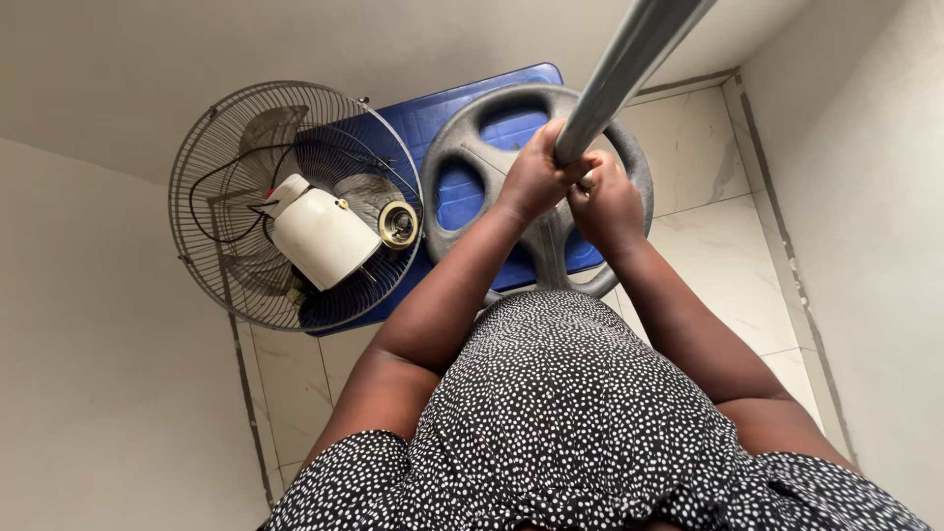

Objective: The person uses a screwdriver to attach a metal pole to a circular base, then inserts the pole into a fan motor housing and secures it with screws.

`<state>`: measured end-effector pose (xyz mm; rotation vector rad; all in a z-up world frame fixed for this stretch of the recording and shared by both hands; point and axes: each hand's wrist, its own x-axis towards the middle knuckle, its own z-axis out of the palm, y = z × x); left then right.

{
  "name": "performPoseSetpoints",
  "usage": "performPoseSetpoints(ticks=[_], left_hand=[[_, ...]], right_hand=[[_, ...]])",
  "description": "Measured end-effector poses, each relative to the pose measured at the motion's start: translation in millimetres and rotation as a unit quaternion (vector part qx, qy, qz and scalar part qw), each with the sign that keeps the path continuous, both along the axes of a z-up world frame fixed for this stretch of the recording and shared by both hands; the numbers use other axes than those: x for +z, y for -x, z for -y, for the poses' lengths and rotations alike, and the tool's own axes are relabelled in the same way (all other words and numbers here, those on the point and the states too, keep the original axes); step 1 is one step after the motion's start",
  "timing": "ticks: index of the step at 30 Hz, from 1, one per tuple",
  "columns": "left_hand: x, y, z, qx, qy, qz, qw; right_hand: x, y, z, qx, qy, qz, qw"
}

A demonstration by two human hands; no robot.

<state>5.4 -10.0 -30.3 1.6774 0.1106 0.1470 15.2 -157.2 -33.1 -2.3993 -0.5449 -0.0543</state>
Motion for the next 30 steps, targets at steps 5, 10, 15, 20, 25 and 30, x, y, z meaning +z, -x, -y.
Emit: performPoseSetpoints(ticks=[5,10,15,20,25,30], left_hand=[[-4,-2,-2,0.018,-0.059,0.081,0.995],[1,0,-5,-0.01,-0.029,0.042,0.999],[7,2,-5,-0.006,-0.067,0.097,0.993],[-1,6,-7,-0.03,-0.078,0.042,0.996],[-20,13,-11,-0.011,-0.085,0.079,0.993],[-41,21,-17,-0.013,-0.137,0.058,0.989]], right_hand=[[3,1,3,0.022,-0.041,0.013,0.999],[18,-5,18,0.056,-0.089,0.051,0.993],[28,-9,30,0.01,-0.263,-0.145,0.954],[19,-5,20,0.076,-0.393,-0.204,0.894],[19,1,12,0.098,-0.386,-0.253,0.881],[20,-1,13,0.062,-0.303,-0.282,0.908]])
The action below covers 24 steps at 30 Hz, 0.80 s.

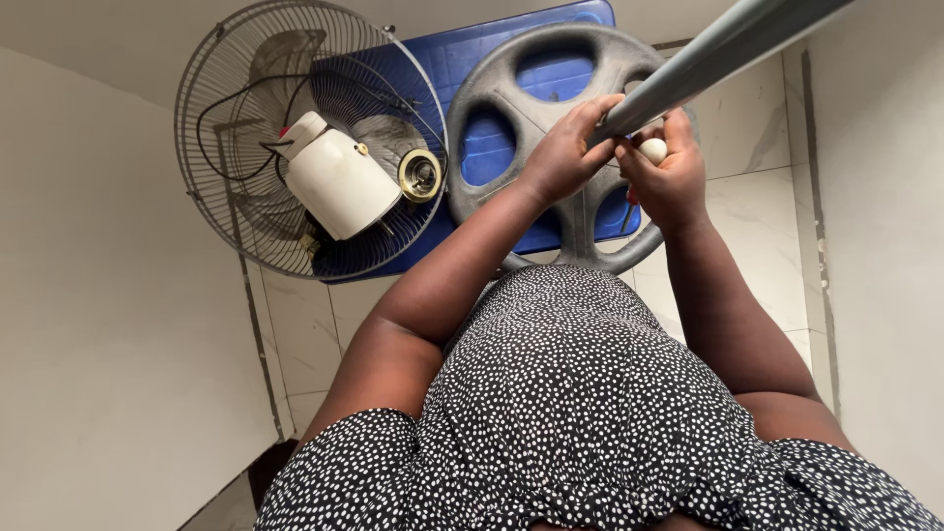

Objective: The person uses a screwdriver to attach a metal pole to a circular base, then inserts the pole into a fan motor housing and secures it with screws.

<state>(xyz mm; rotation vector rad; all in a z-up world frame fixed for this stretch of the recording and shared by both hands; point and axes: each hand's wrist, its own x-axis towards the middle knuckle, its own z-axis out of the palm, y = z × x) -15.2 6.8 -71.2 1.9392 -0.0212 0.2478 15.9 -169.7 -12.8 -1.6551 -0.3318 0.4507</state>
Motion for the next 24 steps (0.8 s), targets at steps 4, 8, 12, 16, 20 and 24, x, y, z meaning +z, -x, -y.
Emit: performPoseSetpoints(ticks=[4,8,12,16,20,24], left_hand=[[-14,12,-8,0.023,-0.052,-0.028,0.998],[-29,36,-21,0.058,-0.065,-0.087,0.992],[-49,65,-38,0.101,-0.049,-0.114,0.987],[-70,93,-53,0.132,-0.064,-0.109,0.983],[-87,124,-62,0.175,-0.036,-0.132,0.975],[-93,145,-73,0.234,0.017,-0.134,0.963]], right_hand=[[-7,1,-4,0.004,-0.069,0.019,0.997],[-8,8,-3,-0.026,-0.023,0.086,0.996],[-12,19,-1,-0.057,-0.014,0.192,0.98],[-27,37,1,-0.045,0.013,0.21,0.977],[-39,51,-8,0.012,0.021,0.224,0.974],[-35,62,-29,0.131,0.11,0.322,0.931]])
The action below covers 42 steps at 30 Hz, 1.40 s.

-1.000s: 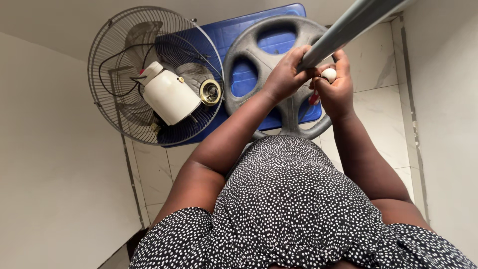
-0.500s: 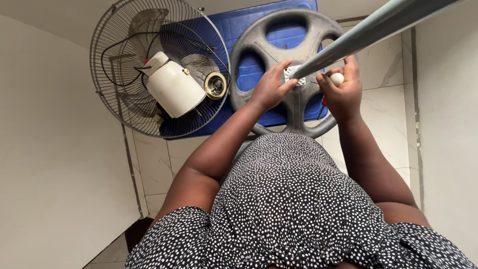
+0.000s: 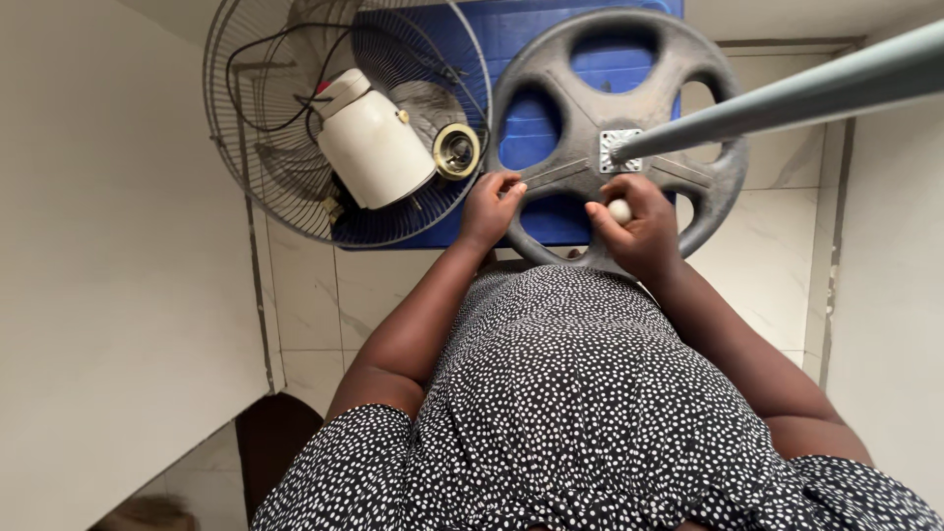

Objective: The person uses a screwdriver to attach a metal pole to a circular base, then inserts the pole into a fan motor housing and secures it with screws.

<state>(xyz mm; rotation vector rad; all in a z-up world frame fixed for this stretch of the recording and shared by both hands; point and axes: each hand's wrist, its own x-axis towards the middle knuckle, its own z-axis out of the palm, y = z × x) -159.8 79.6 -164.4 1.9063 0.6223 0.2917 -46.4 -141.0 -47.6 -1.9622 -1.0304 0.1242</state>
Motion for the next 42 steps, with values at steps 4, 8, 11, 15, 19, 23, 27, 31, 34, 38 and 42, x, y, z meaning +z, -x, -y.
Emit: performPoseSetpoints(ticks=[4,8,11,15,19,23,27,31,34,38,42], left_hand=[[6,22,-5,0.022,0.075,0.012,0.997],[14,37,-17,0.043,0.031,-0.029,0.998],[16,43,-33,0.083,0.03,-0.006,0.996],[21,45,-49,0.083,-0.041,0.045,0.995],[39,41,-52,0.002,0.068,0.095,0.993],[55,37,-41,-0.091,0.029,0.085,0.992],[48,43,-36,-0.02,0.163,0.094,0.982],[32,69,-42,0.03,0.052,0.191,0.98],[23,97,-52,0.06,0.015,0.152,0.986],[18,122,-53,0.116,0.195,0.133,0.965],[21,134,-53,0.134,0.275,0.133,0.943]], right_hand=[[16,1,-38,0.062,-0.067,-0.208,0.974],[38,-4,-73,0.101,-0.12,-0.335,0.929],[43,-2,-96,0.124,-0.128,-0.272,0.946],[32,0,-121,0.103,-0.057,-0.203,0.972],[12,3,-142,0.092,-0.085,-0.335,0.934],[-4,13,-162,0.114,-0.107,-0.367,0.917],[-20,11,-176,0.243,-0.084,-0.271,0.927],[-57,0,-208,0.16,-0.074,-0.422,0.889],[-103,-5,-227,0.096,0.168,-0.162,0.968],[-173,-5,-245,0.173,0.343,0.076,0.92],[-218,-9,-262,0.218,0.423,0.149,0.867]])
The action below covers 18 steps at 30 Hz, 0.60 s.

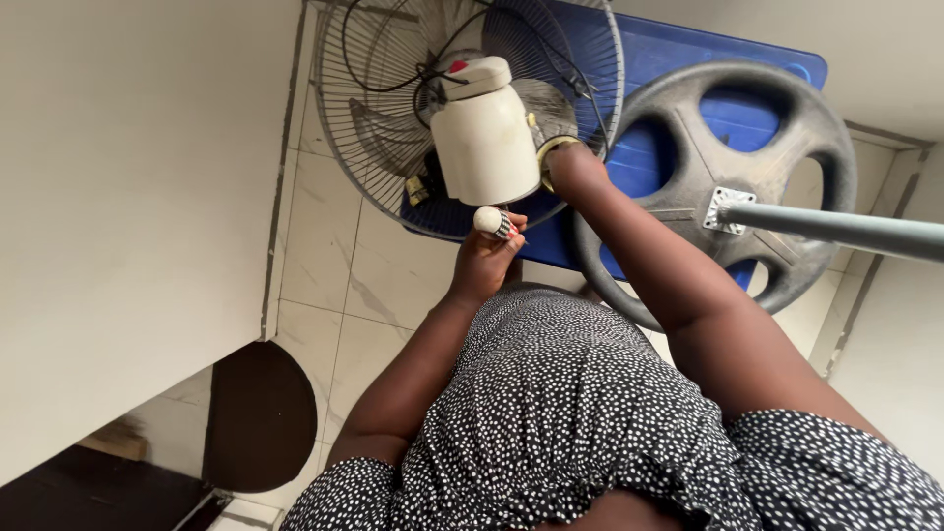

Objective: The person uses a screwdriver to attach a metal pole to a circular base, then inserts the pole into a fan motor housing and secures it with screws.

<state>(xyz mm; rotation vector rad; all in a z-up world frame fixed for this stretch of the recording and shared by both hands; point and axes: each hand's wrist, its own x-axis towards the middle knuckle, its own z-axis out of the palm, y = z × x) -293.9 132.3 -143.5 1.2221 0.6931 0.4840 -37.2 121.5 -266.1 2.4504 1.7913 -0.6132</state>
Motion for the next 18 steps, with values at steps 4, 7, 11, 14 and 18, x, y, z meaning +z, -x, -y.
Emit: performPoseSetpoints(ticks=[4,7,11,14,18], left_hand=[[5,2,-4,0.003,0.01,0.024,1.0],[7,2,-10,-0.001,-0.006,0.041,0.999],[7,-2,-14,0.002,0.04,0.079,0.996],[9,-3,-15,-0.007,0.024,0.072,0.997],[12,-3,-16,-0.014,0.006,0.07,0.997]], right_hand=[[-8,2,-12,0.03,0.028,-0.005,0.999],[-1,5,-19,0.015,0.051,-0.023,0.998],[11,6,-23,0.02,0.036,-0.014,0.999],[18,7,-17,0.036,-0.008,0.003,0.999],[32,7,-6,-0.009,-0.081,-0.052,0.995]])
